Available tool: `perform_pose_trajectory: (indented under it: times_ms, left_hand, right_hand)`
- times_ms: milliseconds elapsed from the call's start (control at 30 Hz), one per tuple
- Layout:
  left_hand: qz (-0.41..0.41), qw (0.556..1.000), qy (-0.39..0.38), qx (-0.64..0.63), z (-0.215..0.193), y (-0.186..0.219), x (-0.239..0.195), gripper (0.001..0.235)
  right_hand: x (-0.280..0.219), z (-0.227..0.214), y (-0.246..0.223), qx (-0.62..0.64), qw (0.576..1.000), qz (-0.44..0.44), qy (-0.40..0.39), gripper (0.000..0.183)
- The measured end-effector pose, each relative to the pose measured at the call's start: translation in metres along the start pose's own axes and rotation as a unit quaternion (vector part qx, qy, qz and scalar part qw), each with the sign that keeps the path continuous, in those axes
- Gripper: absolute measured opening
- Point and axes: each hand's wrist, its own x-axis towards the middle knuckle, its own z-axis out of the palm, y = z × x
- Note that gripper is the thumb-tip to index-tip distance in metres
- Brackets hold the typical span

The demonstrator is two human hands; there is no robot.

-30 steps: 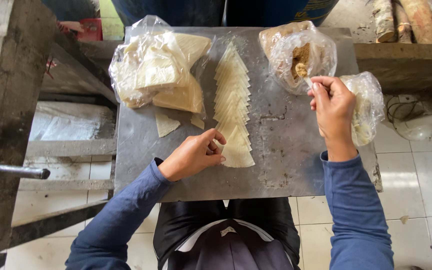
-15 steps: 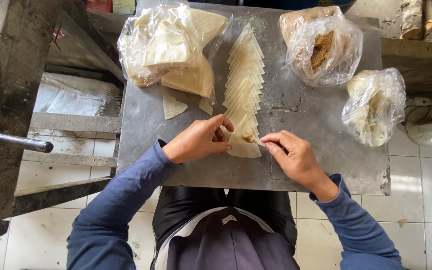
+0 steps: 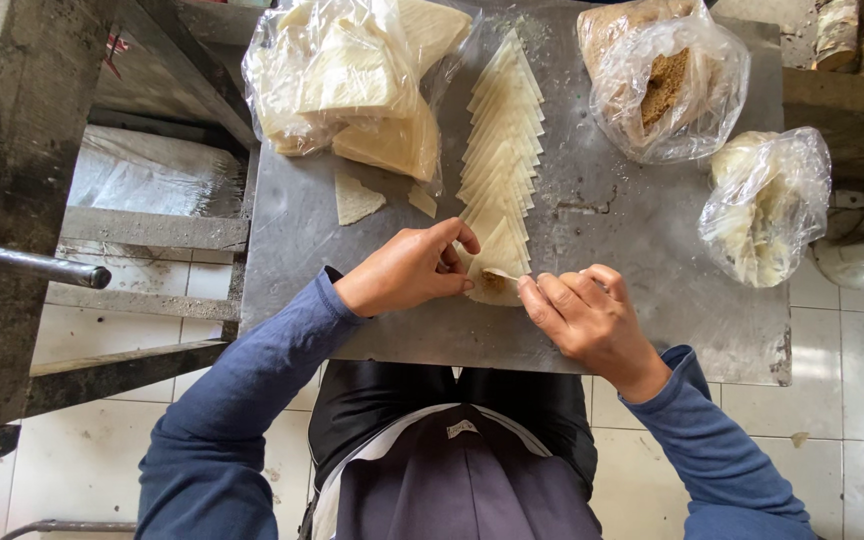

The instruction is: The person places a brown filling onto thin triangular wrappers using a small plastic spoon, then folds and seals each wrapper into a cone shape. The finished cones are stacked on the metal table.

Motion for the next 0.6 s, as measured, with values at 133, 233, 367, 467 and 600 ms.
perform_pose_trajectory:
  times_ms: [133,233,367,467,600]
  left_hand:
    - [0.009,1.0,0.003,0.004,0.0008,-0.0016,0.0001,0.037]
    - [0.016,1.0,0.005,0.012,0.0012,-0.002,-0.0003,0.038]
    - [0.02,1.0,0.005,0.01,0.0008,-0.0007,-0.0011,0.038]
    - [0.014,1.0,0.004,0.013,0.0007,-0.0004,-0.0025,0.038]
    - [0.031,0.999,0.011,0.018,0.0012,0.0002,-0.002,0.038]
  right_hand:
    - [-0.0026,-0.0005,-0.0013,0.004,1.0,0.014,0.003,0.032]
    - [-0.0039,0.0002,-0.0017,0.003,1.0,0.018,0.005,0.032]
    - [-0.0022,0.0012,-0.0016,0.004,0.999,0.022,0.023,0.03]
    - [0.0001,0.0004,-0.0018,0.003,1.0,0.018,0.02,0.031]
    - [-0.0034,-0.0023,-0.0015,-0.01,0.999,0.032,0.016,0.033]
